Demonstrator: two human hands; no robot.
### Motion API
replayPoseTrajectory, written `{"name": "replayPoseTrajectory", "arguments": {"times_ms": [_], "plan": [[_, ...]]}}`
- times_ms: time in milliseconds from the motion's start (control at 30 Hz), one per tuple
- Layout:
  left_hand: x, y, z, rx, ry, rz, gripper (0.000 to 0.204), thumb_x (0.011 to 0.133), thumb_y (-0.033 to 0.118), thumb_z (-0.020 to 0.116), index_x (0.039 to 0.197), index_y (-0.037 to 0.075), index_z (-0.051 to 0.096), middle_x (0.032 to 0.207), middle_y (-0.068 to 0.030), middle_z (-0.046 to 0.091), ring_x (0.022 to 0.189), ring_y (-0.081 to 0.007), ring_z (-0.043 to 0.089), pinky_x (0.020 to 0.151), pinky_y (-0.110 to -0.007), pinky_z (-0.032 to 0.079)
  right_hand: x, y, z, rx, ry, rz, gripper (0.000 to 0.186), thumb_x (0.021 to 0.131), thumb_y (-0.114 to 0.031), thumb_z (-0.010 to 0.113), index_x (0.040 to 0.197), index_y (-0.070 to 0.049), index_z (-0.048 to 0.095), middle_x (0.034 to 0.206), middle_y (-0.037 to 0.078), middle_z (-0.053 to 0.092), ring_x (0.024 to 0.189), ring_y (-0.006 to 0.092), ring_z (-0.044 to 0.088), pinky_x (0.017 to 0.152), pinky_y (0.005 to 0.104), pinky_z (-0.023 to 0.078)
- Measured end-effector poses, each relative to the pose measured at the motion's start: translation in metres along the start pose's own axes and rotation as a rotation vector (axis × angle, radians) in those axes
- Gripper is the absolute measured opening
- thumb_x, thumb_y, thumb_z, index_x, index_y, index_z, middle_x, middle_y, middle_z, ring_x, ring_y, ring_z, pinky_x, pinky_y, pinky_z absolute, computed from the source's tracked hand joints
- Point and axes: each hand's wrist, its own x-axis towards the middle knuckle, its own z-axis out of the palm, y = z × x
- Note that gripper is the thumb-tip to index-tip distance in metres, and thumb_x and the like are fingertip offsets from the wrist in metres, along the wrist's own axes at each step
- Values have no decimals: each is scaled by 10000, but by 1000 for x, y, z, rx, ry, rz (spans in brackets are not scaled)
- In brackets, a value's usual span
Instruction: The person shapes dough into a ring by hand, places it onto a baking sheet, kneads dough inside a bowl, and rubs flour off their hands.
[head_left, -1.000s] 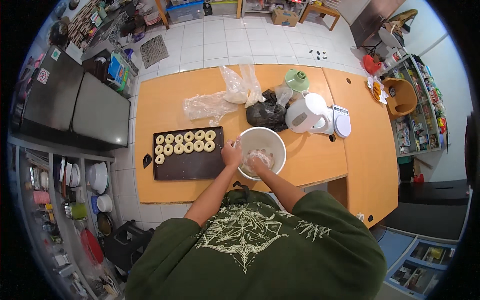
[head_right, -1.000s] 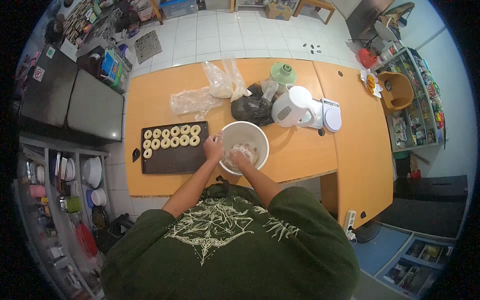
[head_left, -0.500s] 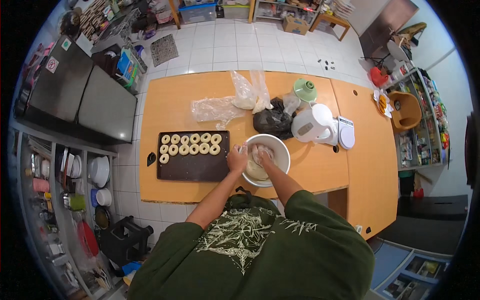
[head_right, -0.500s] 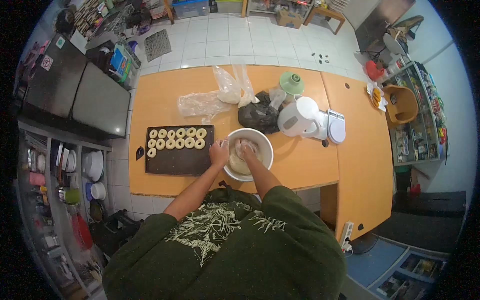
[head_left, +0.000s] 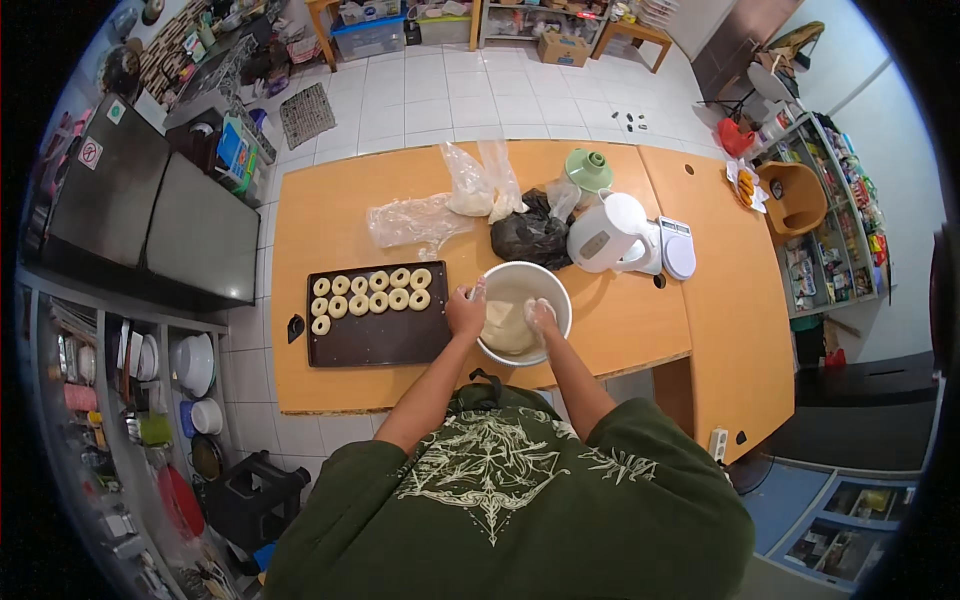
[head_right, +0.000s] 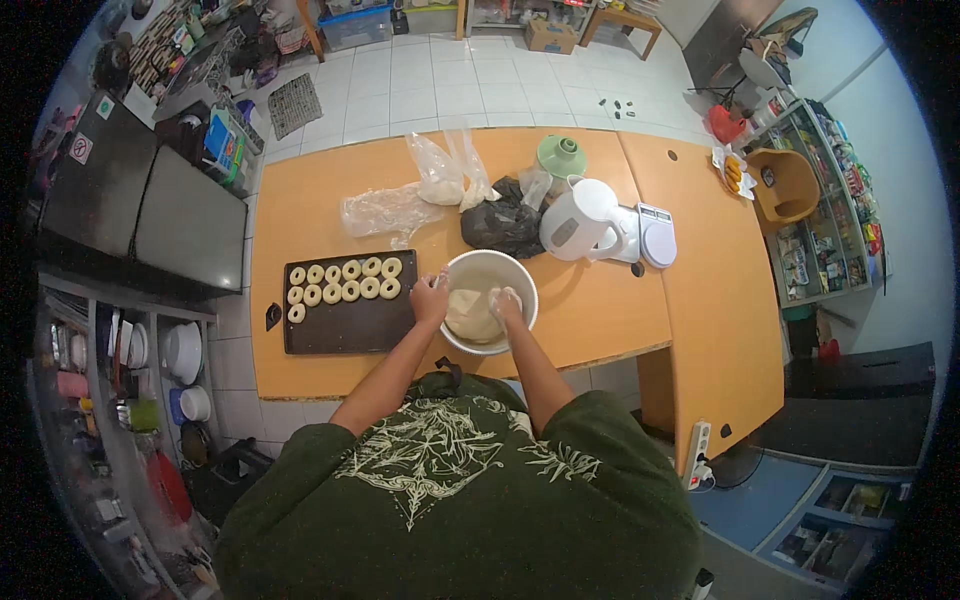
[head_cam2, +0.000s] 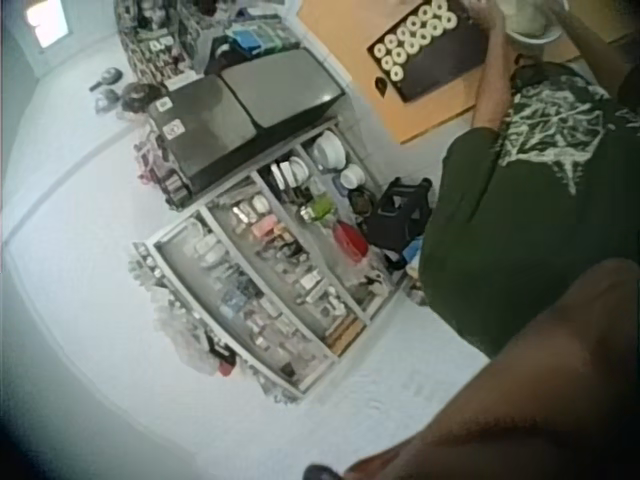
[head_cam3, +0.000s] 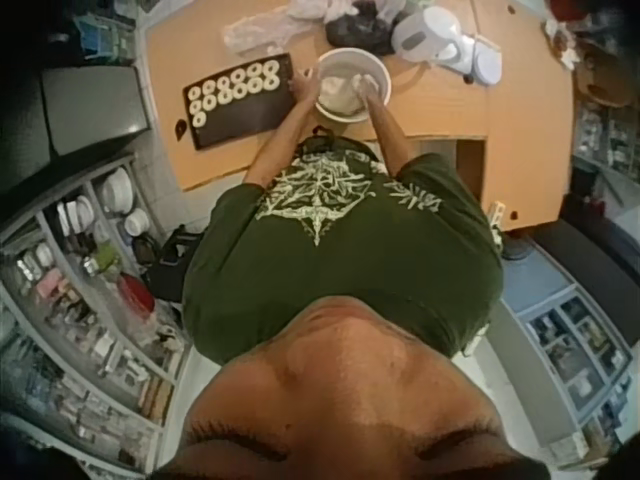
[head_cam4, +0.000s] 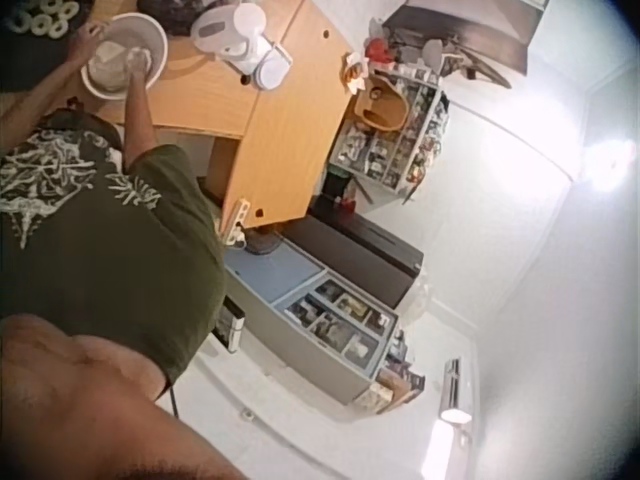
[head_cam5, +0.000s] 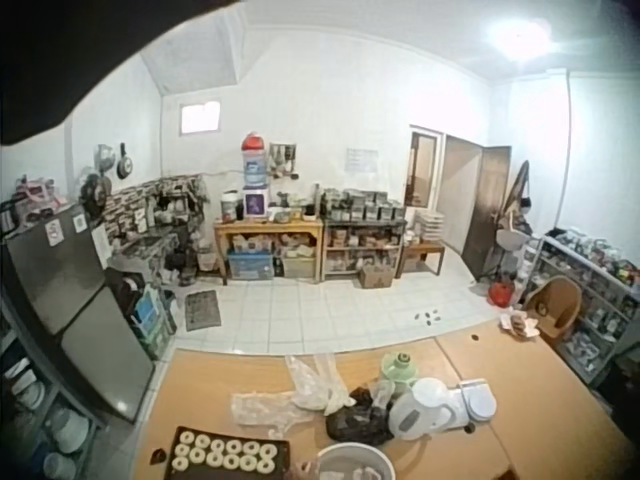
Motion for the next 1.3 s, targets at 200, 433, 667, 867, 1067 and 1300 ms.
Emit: {"name": "replayPoseTrajectory", "arguments": {"times_ms": [200, 433, 667, 867, 1067, 1300], "plan": [[8, -34, -9, 42, 53, -90, 523, 867, 468, 614, 714, -32, 583, 687, -228, 600, 657, -389, 588, 636, -458, 439, -93, -143, -19, -357, -201, -76, 519, 931, -471, 408, 1096, -13, 588, 1079, 174, 616, 1017, 314, 556, 914, 386, 426], [9, -28, -8, 65, 22, -119, 502, 855, 483, 610, 760, -10, 610, 738, -227, 630, 723, -399, 623, 667, -468, 467, -137, -159, -56, -72, -421, -148, 453, 933, -368, 452, 1254, -51, 498, 1118, 146, 633, 1040, 275, 586, 827, 373, 491], [11, -27, -9, 24, -10, -111, 495, 850, 479, 612, 780, -11, 610, 741, -223, 632, 730, -408, 622, 674, -469, 470, -170, -176, -44, -176, -203, -440, 483, 825, -228, 670, 1236, -73, 468, 1054, 243, 603, 1010, 380, 596, 852, 436, 486], [11, -24, -9, 54, -26, -101, 482, 857, 467, 607, 772, -8, 604, 732, -222, 630, 727, -411, 620, 673, -471, 469, -154, -196, -32, -429, -340, -250, 610, 778, -401, 692, 1224, -55, 459, 1187, 256, 532, 1074, 462, 516, 931, 499, 418], [9, -18, -14, 49, -27, -53, 444, 880, 423, 593, 773, -8, 601, 717, -223, 622, 726, -413, 617, 667, -470, 466, -100, -155, 25, -528, -284, -284, 671, 796, -410, 633, 1331, -77, 401, 1275, 263, 487, 1104, 459, 495, 958, 514, 389], [9, -25, -14, 25, -24, -24, 425, 889, 410, 586, 787, -2, 602, 728, -229, 623, 729, -421, 614, 666, -470, 467, -123, -185, 24, -401, 66, -338, 547, 822, -322, 637, 1275, -83, 447, 1204, 262, 476, 987, 412, 592, 861, 479, 485]]}}
